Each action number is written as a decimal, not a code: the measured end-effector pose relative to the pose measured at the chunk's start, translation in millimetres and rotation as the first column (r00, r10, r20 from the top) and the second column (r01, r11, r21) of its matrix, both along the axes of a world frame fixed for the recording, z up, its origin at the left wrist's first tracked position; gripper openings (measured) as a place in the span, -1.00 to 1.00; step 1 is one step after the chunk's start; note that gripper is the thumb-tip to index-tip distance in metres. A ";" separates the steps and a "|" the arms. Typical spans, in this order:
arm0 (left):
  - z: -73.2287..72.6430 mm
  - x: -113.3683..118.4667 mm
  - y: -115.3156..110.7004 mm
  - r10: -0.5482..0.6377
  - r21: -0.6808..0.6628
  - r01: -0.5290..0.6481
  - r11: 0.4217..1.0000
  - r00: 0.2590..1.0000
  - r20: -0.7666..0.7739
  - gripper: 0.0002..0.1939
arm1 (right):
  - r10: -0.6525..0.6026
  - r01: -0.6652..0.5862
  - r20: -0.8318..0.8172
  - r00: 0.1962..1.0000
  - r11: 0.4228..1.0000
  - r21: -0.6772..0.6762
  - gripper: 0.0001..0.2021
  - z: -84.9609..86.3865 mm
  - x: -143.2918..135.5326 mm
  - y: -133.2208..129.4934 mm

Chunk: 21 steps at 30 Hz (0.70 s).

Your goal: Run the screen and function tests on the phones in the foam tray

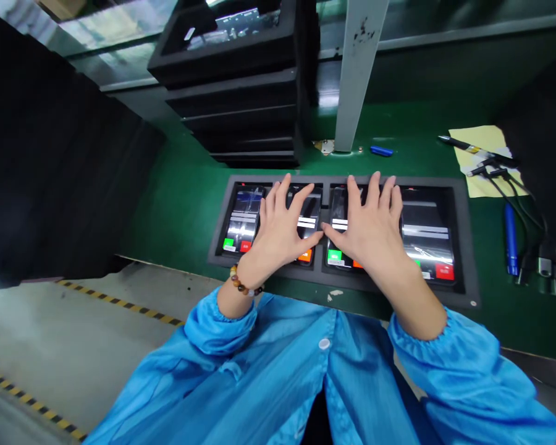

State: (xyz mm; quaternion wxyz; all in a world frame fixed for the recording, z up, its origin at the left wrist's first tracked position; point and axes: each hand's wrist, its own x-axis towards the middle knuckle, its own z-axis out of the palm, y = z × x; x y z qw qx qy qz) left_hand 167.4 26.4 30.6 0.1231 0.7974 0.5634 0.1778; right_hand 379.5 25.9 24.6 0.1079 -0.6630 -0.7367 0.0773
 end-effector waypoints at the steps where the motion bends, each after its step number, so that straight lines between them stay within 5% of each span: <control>1: -2.4 1.9 2.4 0.009 -0.015 -0.008 1.000 1.000 0.007 0.05 | -0.009 0.009 0.014 1.000 1.000 0.003 0.08 -2.4 0.6 1.1; 6: -8.5 -5.9 13.1 0.009 -0.042 -0.003 0.999 0.989 0.147 0.10 | 0.009 -0.010 0.010 1.000 0.999 0.041 0.02 -3.1 8.7 1.6; 13: 4.5 -14.5 15.6 0.046 -0.083 -0.024 0.996 0.959 0.280 0.01 | 0.004 -0.006 -0.058 0.998 0.999 -0.047 -0.06 16.7 24.7 6.2; 21: 6.7 -52.0 23.3 0.100 -0.172 -0.018 0.985 0.869 0.484 -0.19 | 0.070 -0.086 -0.162 0.984 0.992 -0.095 -0.08 28.4 52.3 7.3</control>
